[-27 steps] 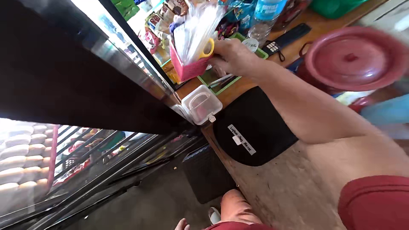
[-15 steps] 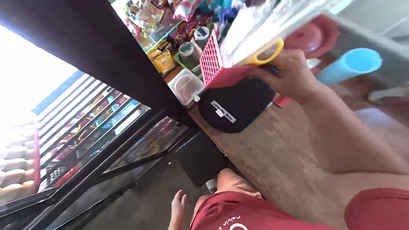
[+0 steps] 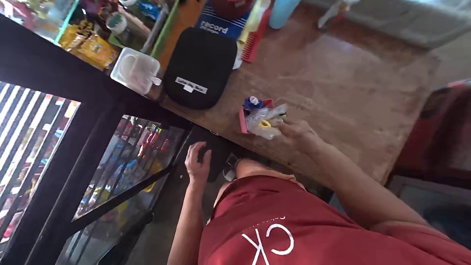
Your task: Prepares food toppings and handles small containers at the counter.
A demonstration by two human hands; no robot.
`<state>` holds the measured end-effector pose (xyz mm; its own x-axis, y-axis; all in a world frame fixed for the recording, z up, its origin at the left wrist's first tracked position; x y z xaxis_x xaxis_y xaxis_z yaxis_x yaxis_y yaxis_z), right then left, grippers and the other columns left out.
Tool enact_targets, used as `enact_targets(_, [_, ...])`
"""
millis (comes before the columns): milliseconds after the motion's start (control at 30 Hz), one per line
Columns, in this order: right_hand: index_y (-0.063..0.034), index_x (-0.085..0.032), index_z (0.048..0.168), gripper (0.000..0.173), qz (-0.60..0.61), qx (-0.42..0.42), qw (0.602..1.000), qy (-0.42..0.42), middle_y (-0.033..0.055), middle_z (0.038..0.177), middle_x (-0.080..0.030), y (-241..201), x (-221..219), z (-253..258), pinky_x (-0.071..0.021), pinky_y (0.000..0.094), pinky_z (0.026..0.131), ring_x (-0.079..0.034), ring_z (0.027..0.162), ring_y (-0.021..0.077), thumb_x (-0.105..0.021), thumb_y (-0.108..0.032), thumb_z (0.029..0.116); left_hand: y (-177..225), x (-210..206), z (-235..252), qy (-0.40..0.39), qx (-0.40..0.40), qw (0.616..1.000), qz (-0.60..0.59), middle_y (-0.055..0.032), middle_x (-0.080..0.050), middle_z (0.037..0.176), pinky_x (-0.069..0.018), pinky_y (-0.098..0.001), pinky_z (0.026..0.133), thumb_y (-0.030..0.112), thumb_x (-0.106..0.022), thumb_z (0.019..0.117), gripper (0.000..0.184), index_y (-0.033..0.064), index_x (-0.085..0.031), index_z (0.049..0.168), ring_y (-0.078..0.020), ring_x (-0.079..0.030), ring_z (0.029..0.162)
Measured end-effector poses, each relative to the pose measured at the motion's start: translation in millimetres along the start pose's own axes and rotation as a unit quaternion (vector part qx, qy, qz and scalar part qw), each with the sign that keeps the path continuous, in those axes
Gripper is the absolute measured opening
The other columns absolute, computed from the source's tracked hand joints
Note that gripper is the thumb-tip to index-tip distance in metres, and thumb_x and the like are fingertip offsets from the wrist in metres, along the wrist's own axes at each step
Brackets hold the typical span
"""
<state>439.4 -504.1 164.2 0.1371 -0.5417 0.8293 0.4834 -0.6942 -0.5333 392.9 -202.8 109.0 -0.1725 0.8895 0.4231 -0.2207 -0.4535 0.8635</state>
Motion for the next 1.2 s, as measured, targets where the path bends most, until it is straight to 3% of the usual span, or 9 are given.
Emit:
enact_targets(133, [0.0012, -0.071, 0.102, 0.013, -0.025, 0.013, 0.999, 0.023, 0.0207, 0.093, -0.07, -7.7, -4.8, -11.2, -0.0594, 0.0513, 0.069, -0.071, 0.08, 0.0369, -0.064, -0.004, 0.0919, 54.5, -60.5, 34.0, -0.141, -0.049, 0.989, -0.011, -0.0257, -0.041, 0.156, -0.0432, -0.0478, 0.116, 0.047, -0.086, 0.0768, 0.094, -0.0049, -0.047, 0.145, -0.0327, -0.045, 0.144])
enact_targets(200, [0.0019, -0.072, 0.104, 0.016, -0.03, 0.026, 0.999, 0.016, 0.0213, 0.094, -0.07, -11.8, -5.4, -14.3, -0.059, 0.0518, 0.07, -0.071, 0.081, 0.0375, -0.063, -0.003, 0.0916, 76.9, -81.8, 51.4, -0.17, -0.095, 0.981, -0.017, -0.0277, -0.03, 0.162, -0.038, -0.0509, 0.12, 0.052, -0.089, 0.0704, 0.109, -0.004, -0.04, 0.15, -0.0369, -0.035, 0.15])
enact_targets(333, [0.0007, -0.071, 0.112, 0.022, -0.012, 0.033, 0.995, 0.091, 0.0209, 0.103, -0.07, -9.5, 7.3, -32.8, -0.0601, 0.0435, 0.078, -0.071, 0.091, 0.0314, -0.061, -0.013, 0.0982, 107.1, -106.6, 77.0, -0.193, -0.164, 0.967, -0.018, -0.0279, -0.031, 0.162, -0.0318, -0.0543, 0.123, 0.055, -0.087, 0.0718, 0.115, -0.0057, -0.033, 0.153, -0.0389, -0.031, 0.152])
enact_targets(433, [0.0027, -0.059, 0.109, 0.029, 0.038, -0.008, 0.982, 0.186, 0.0225, 0.108, -0.067, 6.3, 15.5, -47.7, -0.0591, 0.0392, 0.086, -0.069, 0.1, 0.0287, -0.07, -0.019, 0.095, 121.0, -118.0, 81.9, -0.203, -0.181, 0.962, -0.029, -0.0213, -0.048, 0.153, -0.0275, -0.0576, 0.124, 0.034, -0.086, 0.0764, 0.093, -0.0039, -0.041, 0.149, -0.0362, -0.039, 0.147])
enact_targets(533, [0.0042, -0.046, 0.138, 0.063, 0.093, -0.074, 0.976, 0.185, 0.0275, 0.13, -0.059, 15.2, 13.9, -44.1, -0.0554, 0.0447, 0.097, -0.064, 0.114, 0.0323, -0.076, -0.026, 0.0905, 121.3, -114.3, 74.9, -0.168, -0.211, 0.96, -0.071, -0.0185, -0.067, 0.121, -0.0309, -0.059, 0.12, 0.01, -0.081, 0.0787, 0.048, -0.0028, -0.064, 0.122, -0.0358, -0.055, 0.13])
enact_targets(633, [0.0032, -0.043, 0.144, 0.078, 0.113, -0.071, 0.975, 0.18, 0.028, 0.144, -0.05, 13.2, 12.2, -35.6, -0.051, 0.0441, 0.105, -0.057, 0.128, 0.0326, -0.079, -0.035, 0.0866, 115.3, -106.5, 66.1, -0.156, -0.225, 0.956, -0.103, -0.0128, -0.065, 0.11, -0.0339, -0.057, 0.119, 0.006, -0.076, 0.0854, 0.016, 0.0051, -0.071, 0.101, -0.0326, -0.055, 0.127])
enact_targets(833, [-0.0048, -0.052, 0.138, 0.07, 0.14, -0.024, 0.976, 0.162, 0.022, 0.151, -0.046, 3.1, 0.1, -29.4, -0.0392, 0.0495, 0.118, -0.042, 0.145, 0.0337, -0.079, -0.043, 0.0851, 104.5, -99.7, 46.9, -0.148, -0.215, 0.95, -0.172, -0.0173, -0.05, 0.146, -0.0376, -0.054, 0.119, 0.005, -0.074, 0.0875, 0.02, 0.0087, -0.065, 0.104, -0.0366, -0.038, 0.146])
enact_targets(1000, [-0.0122, -0.059, 0.13, 0.053, 0.151, 0.019, 0.969, 0.196, 0.0171, 0.151, -0.047, -8.7, -1.7, -31.3, -0.0404, 0.0535, 0.118, -0.041, 0.145, 0.0345, -0.081, -0.034, 0.0862, 98.0, -88.6, 37.6, -0.093, -0.228, 0.95, -0.191, -0.0125, -0.062, 0.134, -0.0418, -0.0545, 0.116, 0.005, -0.07, 0.0921, 0.011, 0.0084, -0.064, 0.101, -0.0359, -0.047, 0.14])
enact_targets(1200, [-0.0099, -0.064, 0.117, 0.04, 0.176, 0.023, 0.964, 0.196, 0.0165, 0.147, -0.051, -7.4, -4.7, -27.8, -0.0396, 0.0534, 0.118, -0.043, 0.144, 0.0336, -0.08, -0.031, 0.0868, 91.3, -82.5, 36.7, -0.054, -0.212, 0.958, -0.184, -0.0056, -0.066, 0.121, -0.0433, -0.054, 0.115, 0.007, -0.065, 0.0964, 0.006, 0.0121, -0.062, 0.099, -0.0294, -0.054, 0.133])
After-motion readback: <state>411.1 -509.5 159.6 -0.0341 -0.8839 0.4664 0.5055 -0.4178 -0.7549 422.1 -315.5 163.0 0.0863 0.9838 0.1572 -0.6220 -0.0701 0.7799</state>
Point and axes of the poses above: each hand's wrist, its own z-axis towards the middle knuckle, its own x-axis out of the back of the hand, y = z × x, the point moved 10 cm from there along z, towards the middle knuckle
